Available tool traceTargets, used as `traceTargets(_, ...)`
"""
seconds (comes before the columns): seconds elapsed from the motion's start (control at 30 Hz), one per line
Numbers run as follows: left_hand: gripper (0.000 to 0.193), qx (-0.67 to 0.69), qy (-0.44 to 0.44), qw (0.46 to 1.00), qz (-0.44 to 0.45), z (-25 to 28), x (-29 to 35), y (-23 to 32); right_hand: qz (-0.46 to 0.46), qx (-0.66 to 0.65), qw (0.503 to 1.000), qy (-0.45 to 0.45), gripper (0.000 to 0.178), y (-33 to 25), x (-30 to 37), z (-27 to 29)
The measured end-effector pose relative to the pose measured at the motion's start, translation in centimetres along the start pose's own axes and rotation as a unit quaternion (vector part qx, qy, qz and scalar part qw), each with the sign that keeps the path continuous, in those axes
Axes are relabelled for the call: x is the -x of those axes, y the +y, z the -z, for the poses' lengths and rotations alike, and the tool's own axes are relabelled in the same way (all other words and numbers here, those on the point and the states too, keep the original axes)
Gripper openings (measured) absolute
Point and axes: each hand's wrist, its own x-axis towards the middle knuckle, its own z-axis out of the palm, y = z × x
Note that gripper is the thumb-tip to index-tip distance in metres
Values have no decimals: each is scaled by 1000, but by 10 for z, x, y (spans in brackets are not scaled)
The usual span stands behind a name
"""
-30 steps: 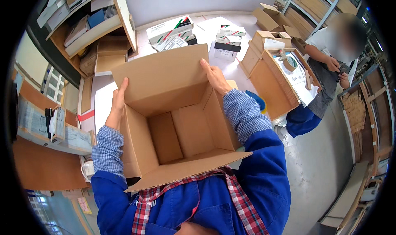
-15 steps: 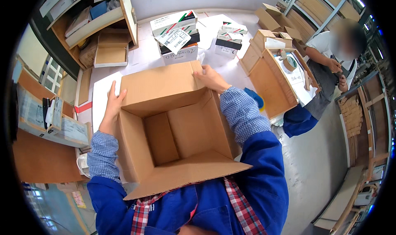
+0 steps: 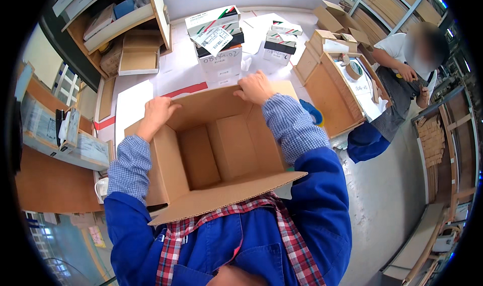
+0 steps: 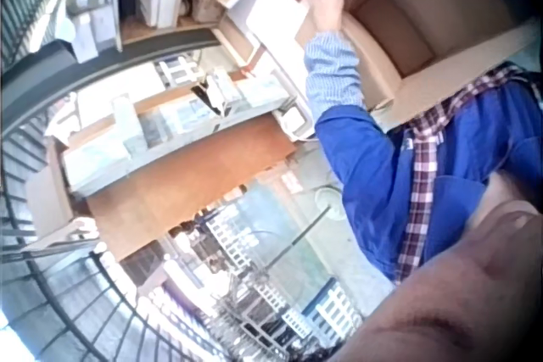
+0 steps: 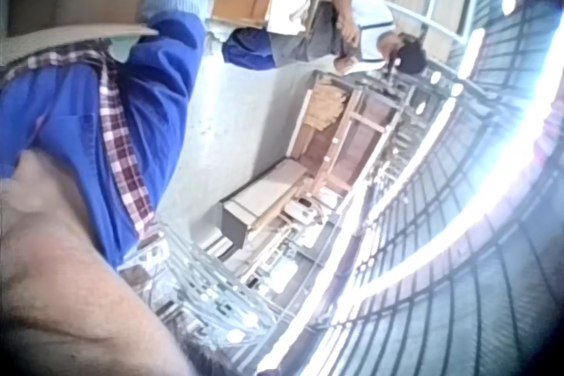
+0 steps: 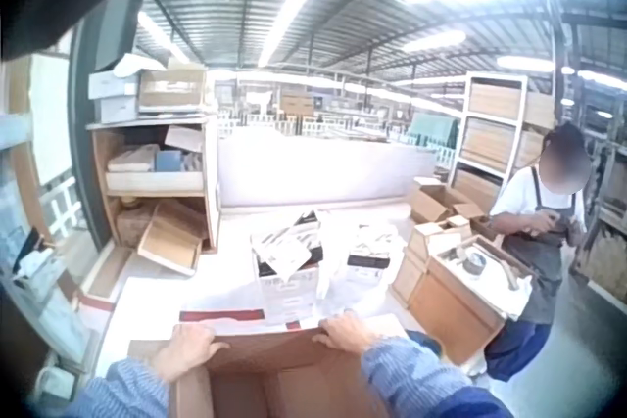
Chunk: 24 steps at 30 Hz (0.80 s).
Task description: The person places items from a table into a large cardboard box, organizing them into layers and rows, then handles smaller boxes to continue packing.
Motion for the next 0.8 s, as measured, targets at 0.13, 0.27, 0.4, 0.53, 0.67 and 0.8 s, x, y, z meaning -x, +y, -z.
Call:
traceTargets(0.13,37,-50,24,998,8,4,-28,-25,-12,47,996,75,45,-8,-18,18)
traceTargets(0.27,38,-94,-24,994,46,-10,-29,-73,80,-339,936,-54,68,-13,-2,77)
traceTargets(0.4,37,-90,60,994,-9,-36,-24,-83,163,-599,726,-298,80,-5,54,122)
traceTargets(0.53,36,-77,7,997,21,-34,-30,-74,199,-155,962,-107,64,-60,97,163)
traceTargets(0.67,35,-81,-9,996,25,-36,-31,-76,172,-34,978,112,38,-79,111,121)
traceTargets(0.8,35,-76,-1,997,27,-32,-31,-74,167,-10,952,255,18,-82,142,88)
